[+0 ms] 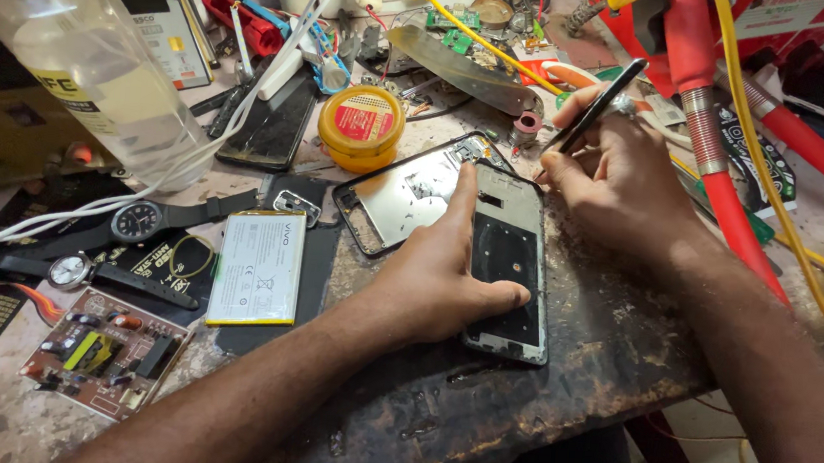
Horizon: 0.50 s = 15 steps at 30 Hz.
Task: The person uses tweezers to carefully remove small components and adhesive residue from the interior of a disassembled mobile phone chassis. The person repeatedly repositions the chassis and works along the edges and corners to clear debris.
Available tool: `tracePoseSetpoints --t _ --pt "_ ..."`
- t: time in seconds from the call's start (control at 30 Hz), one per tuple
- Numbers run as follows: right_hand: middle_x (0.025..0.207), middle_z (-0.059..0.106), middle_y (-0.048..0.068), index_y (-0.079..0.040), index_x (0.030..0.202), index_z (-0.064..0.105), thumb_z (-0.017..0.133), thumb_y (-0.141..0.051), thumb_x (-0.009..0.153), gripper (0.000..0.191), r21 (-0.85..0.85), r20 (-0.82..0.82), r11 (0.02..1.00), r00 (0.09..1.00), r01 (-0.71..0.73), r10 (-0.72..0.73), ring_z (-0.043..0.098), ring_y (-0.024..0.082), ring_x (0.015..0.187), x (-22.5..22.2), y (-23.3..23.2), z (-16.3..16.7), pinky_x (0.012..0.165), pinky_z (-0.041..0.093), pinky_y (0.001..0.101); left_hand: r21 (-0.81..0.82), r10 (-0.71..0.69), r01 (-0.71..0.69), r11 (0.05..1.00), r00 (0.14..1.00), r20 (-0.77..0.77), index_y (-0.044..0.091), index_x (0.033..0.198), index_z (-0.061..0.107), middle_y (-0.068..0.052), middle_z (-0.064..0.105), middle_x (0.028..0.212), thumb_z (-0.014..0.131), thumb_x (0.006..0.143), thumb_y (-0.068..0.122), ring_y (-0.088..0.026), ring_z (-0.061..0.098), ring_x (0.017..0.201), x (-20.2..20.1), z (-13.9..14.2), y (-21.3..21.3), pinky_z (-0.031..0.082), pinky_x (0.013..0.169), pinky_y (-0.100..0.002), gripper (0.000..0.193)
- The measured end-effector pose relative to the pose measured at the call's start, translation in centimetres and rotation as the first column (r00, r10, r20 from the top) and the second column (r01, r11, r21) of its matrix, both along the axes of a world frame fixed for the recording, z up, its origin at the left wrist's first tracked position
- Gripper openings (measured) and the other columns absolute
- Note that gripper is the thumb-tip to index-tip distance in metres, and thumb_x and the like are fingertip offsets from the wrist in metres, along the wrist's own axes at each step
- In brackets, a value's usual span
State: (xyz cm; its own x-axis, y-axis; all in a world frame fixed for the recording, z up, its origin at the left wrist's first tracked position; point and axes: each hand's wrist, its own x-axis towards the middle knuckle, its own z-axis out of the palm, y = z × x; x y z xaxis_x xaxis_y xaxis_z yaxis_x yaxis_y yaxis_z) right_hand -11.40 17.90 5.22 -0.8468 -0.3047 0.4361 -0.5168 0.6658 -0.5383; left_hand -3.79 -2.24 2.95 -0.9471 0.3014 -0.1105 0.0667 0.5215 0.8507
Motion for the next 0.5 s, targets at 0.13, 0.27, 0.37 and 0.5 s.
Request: tracePoseSetpoints --t 0.13,0.27,0.37,0.5 --pt "0.097 0.071 0.007 -0.005 0.118 0.052 0.066 0.0 0.096 0.026 -0.203 0.073 0.968 0.984 -0.145 0.163 0.074 0.014 0.089 0.0 -0.7 0.1 0.074 0.062 0.0288 0.003 -0.011 0.011 1.0 0.999 -0.045 0.0 0.158 -0.015 -0.019 0.075 0.109 0.084 0.07 0.033 -0.025 0.076 0.097 0.1 0.3 0.0 0.058 0.088 -0.031 0.137" --pt "0.095 0.072 0.007 -0.005 0.118 0.051 0.066 -0.002 0.096 0.027 -0.306 0.134 0.936 0.966 -0.173 0.222 0.076 0.013 0.088 -0.7 -2.4 -0.2 0.073 0.061 0.0273 0.017 -0.014 0.015 1.0 1.0 -0.022 0.001 0.159 -0.017 -0.018 0.077 0.108 0.082 0.07 0.033 -0.025 0.077 0.096 0.2 0.4 0.0 0.058 0.088 -0.031 0.137" --pt "0.094 0.071 0.007 -0.006 0.119 0.05 0.068 -0.002 0.097 0.029 -0.267 0.094 0.94 0.964 -0.215 0.247 0.075 0.013 0.086 -1.3 -3.0 -0.3 0.07 0.059 0.027 0.032 -0.017 0.018 0.999 0.999 -0.027 0.001 0.159 -0.017 -0.018 0.077 0.111 0.083 0.069 0.032 -0.025 0.076 0.099 0.2 0.3 0.0 0.057 0.09 -0.031 0.137" --pt "0.095 0.069 0.006 -0.008 0.121 0.048 0.067 -0.003 0.097 0.031 -0.383 0.167 0.897 0.938 -0.223 0.304 0.075 0.011 0.088 -1.5 -3.1 -0.3 0.07 0.059 0.0257 0.058 -0.01 0.012 0.998 1.0 -0.03 0.002 0.159 -0.015 -0.017 0.075 0.116 0.084 0.069 0.031 -0.024 0.076 0.104 0.0 0.3 0.0 0.056 0.093 -0.03 0.137"
